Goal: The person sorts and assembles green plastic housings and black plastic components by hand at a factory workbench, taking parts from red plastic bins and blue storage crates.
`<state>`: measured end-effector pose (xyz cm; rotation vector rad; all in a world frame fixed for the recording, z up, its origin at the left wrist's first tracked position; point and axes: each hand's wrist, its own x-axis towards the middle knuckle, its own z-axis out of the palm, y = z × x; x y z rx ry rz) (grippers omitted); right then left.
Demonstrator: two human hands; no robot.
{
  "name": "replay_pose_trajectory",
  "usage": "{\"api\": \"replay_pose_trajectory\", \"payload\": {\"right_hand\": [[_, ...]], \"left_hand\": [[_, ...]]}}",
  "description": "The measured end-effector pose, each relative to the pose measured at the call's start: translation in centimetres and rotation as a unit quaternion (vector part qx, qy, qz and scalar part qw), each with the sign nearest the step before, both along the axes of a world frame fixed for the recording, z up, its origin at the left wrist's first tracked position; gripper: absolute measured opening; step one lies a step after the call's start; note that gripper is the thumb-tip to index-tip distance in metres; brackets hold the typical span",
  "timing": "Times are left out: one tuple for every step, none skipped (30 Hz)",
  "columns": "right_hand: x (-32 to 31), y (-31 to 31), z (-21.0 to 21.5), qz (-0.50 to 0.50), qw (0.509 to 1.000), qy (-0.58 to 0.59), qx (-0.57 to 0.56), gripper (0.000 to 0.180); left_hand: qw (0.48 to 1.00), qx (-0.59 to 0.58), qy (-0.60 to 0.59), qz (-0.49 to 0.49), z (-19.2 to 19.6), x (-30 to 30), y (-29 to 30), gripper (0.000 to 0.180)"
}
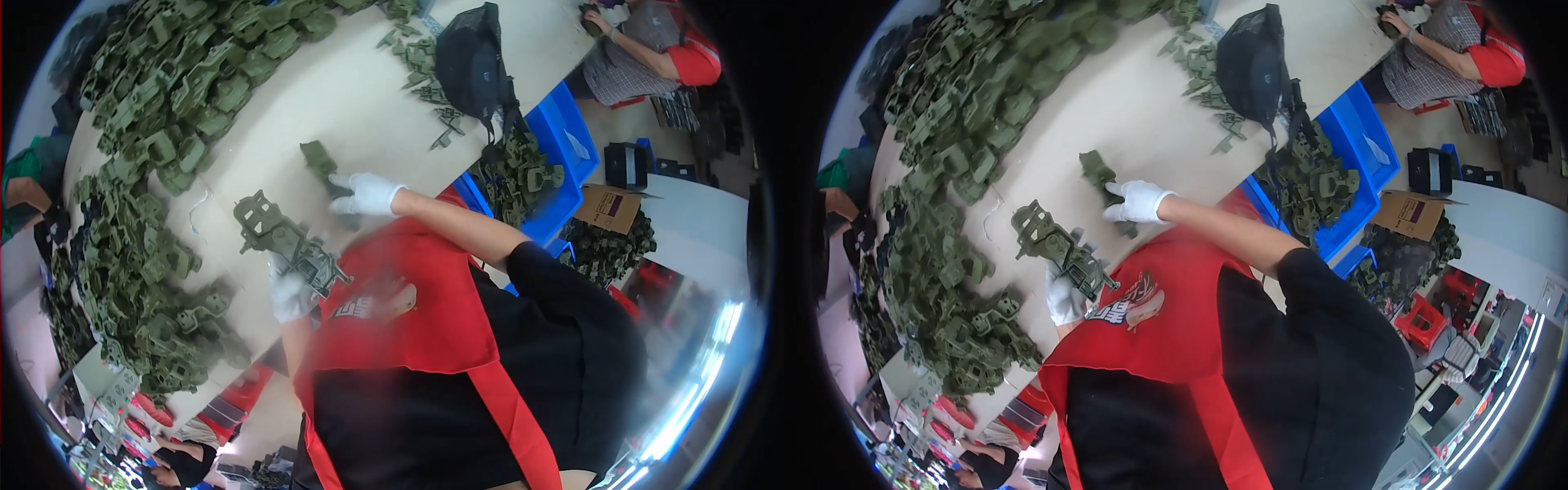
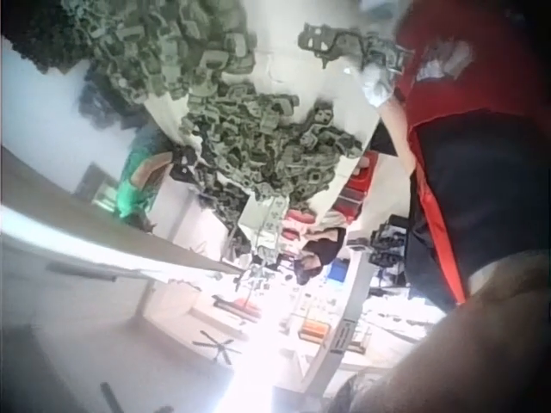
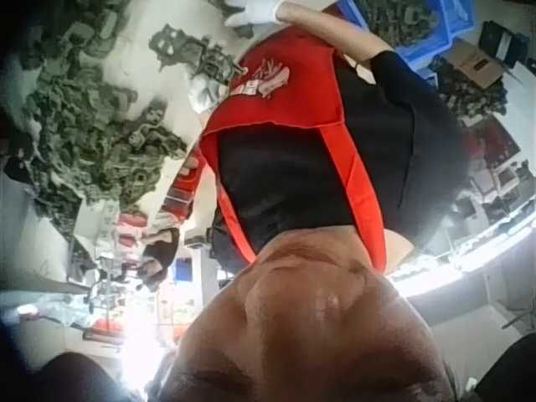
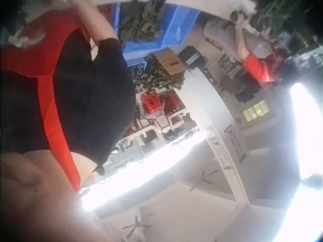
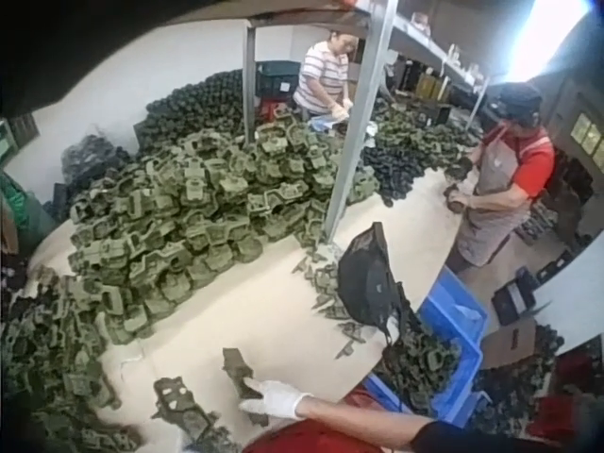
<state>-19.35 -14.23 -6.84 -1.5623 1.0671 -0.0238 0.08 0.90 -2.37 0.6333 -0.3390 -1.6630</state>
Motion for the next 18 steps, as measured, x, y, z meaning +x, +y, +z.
{"api": "replay_pose_trajectory", "payload": {"right_hand": [[-0.5,0.1,-0.1,0.017,0.995,0.002,-0.101,0.059],[-1.8,-1.2,3.0,0.103,0.975,0.107,-0.162,0.059],[-3.9,-2.0,2.8,0.111,0.956,0.175,-0.209,0.049],[-6.3,-3.3,2.3,0.121,0.928,0.241,-0.256,0.040],[-9.6,-4.3,-0.5,0.135,0.866,0.329,-0.352,0.023],[-12.1,-4.8,-2.1,0.176,0.766,0.411,-0.462,0.014],[-14.4,-5.4,-4.2,0.162,0.748,0.377,-0.522,0.012],[-16.0,-5.5,-5.3,0.167,0.736,0.376,-0.538,0.012],[-16.6,-5.8,-6.3,0.175,0.736,0.367,-0.542,0.012],[-16.6,-6.5,-7.5,0.207,0.738,0.371,-0.525,0.014],[-16.7,-6.9,-8.3,0.237,0.738,0.378,-0.506,0.018],[-15.8,-7.2,-7.5,0.234,0.744,0.377,-0.500,0.021],[-14.4,-7.5,-4.9,0.267,0.761,0.361,-0.469,0.024],[-14.2,-7.6,-4.8,0.248,0.761,0.347,-0.488,0.023],[-14.3,-7.9,-4.7,0.230,0.761,0.332,-0.507,0.023],[-13.8,-8.1,-4.6,0.174,0.788,0.327,-0.492,0.023],[-13.1,-8.1,-4.2,0.123,0.813,0.313,-0.476,0.024],[-12.1,-7.9,-3.7,0.095,0.826,0.335,-0.444,0.028]], "left_hand": [[1.000,-0.001,0.004,-0.006,0.5,-0.5,-0.7,0.077],[0.998,0.010,0.053,0.024,1.1,-0.8,-0.6,0.087],[0.993,0.018,0.103,0.049,1.7,-1.1,-0.9,0.097],[0.995,-0.036,0.081,0.037,2.1,-1.5,-2.0,0.096],[0.995,-0.036,0.083,0.036,1.7,-1.5,-2.7,0.096],[0.996,0.030,0.070,0.055,1.4,-1.1,-2.8,0.086],[0.991,0.096,0.056,0.076,1.2,-0.8,-3.0,0.078],[0.965,0.248,-0.003,0.085,1.5,-1.0,-4.9,0.062],[0.971,0.214,-0.027,0.106,1.6,-1.7,-5.0,0.045],[0.968,0.210,-0.068,0.120,2.8,-2.6,-5.8,0.041],[0.964,0.206,-0.109,0.129,3.6,-3.1,-6.9,0.037],[0.974,0.180,-0.086,0.108,2.9,-2.5,-6.9,0.033],[0.982,0.154,-0.065,0.088,2.3,-1.5,-6.7,0.030],[0.975,0.169,-0.090,0.116,2.4,-1.6,-6.7,0.031],[0.964,0.198,-0.108,0.143,3.9,-1.9,-6.8,0.031],[0.960,0.220,-0.107,0.138,4.4,-1.6,-6.8,0.025],[0.954,0.242,-0.106,0.142,5.0,-1.2,-6.2,0.019],[0.963,0.211,-0.095,0.137,4.2,-0.6,-4.8,0.024]]}}
